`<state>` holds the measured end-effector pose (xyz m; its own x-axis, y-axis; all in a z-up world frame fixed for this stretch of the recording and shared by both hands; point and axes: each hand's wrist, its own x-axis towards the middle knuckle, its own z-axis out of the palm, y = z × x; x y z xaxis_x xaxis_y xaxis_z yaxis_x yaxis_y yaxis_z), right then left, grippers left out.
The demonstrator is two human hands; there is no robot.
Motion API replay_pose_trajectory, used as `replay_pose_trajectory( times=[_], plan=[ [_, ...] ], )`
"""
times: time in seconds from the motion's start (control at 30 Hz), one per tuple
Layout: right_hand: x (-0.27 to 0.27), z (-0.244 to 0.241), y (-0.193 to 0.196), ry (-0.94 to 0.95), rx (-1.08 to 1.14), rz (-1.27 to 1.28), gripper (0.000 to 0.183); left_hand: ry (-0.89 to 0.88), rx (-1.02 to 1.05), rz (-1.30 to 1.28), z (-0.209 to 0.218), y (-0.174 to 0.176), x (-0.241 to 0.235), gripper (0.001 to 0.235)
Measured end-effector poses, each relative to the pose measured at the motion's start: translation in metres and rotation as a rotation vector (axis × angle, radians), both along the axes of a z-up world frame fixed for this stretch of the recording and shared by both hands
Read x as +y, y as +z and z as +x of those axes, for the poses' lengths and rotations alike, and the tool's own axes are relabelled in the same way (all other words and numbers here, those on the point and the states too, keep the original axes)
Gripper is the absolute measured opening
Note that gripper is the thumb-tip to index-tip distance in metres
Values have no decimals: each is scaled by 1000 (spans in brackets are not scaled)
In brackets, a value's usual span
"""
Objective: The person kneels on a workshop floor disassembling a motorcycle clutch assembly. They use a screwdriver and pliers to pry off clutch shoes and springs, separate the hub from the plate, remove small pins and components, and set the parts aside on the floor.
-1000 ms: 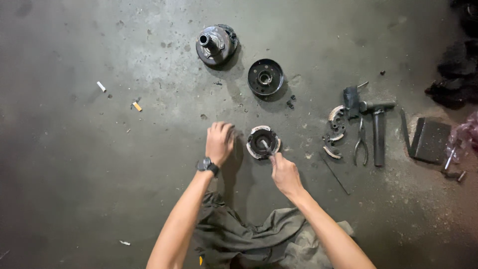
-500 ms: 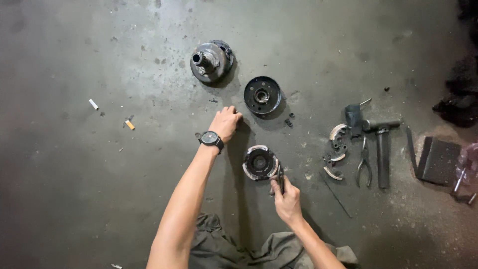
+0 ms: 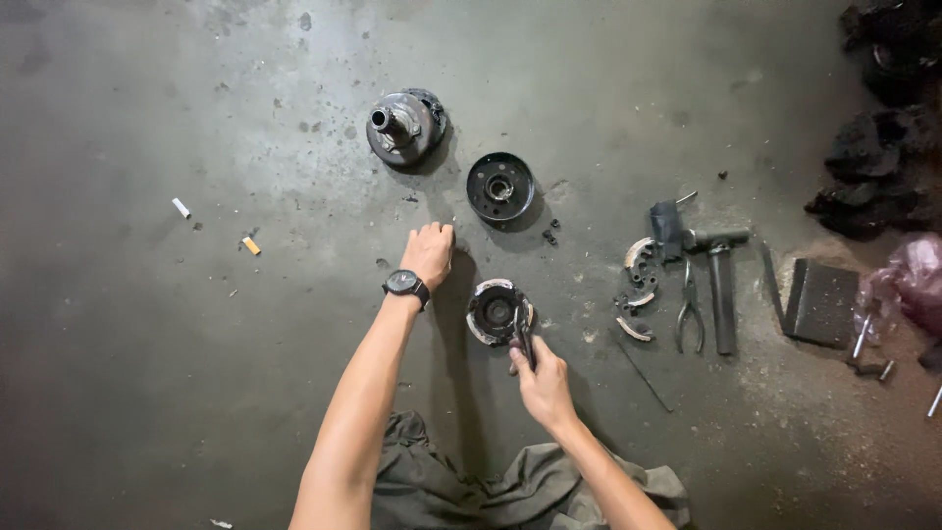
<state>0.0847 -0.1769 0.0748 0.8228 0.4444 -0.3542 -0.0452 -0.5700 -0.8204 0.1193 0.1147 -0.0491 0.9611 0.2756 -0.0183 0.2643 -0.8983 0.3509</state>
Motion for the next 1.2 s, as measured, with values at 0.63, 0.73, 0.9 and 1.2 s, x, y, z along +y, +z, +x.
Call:
replay_pose_trajectory(
  times=[0.63,0.73,0.9,1.2],
  plan=[
    [31,15,51,147,-122,-78,44,364,-644,-807,-81,150,-127,22],
    [28,14,55,172,-274,-110,41,315,-677,-694,-79,155,-131,24],
    [27,13,54,186,-261,-179,41,285,-693,-640,-79,151,-135,24],
    [25,14,51,143,-238,-65,43,243,-688,-619,-83,143,-136,20]
  ],
)
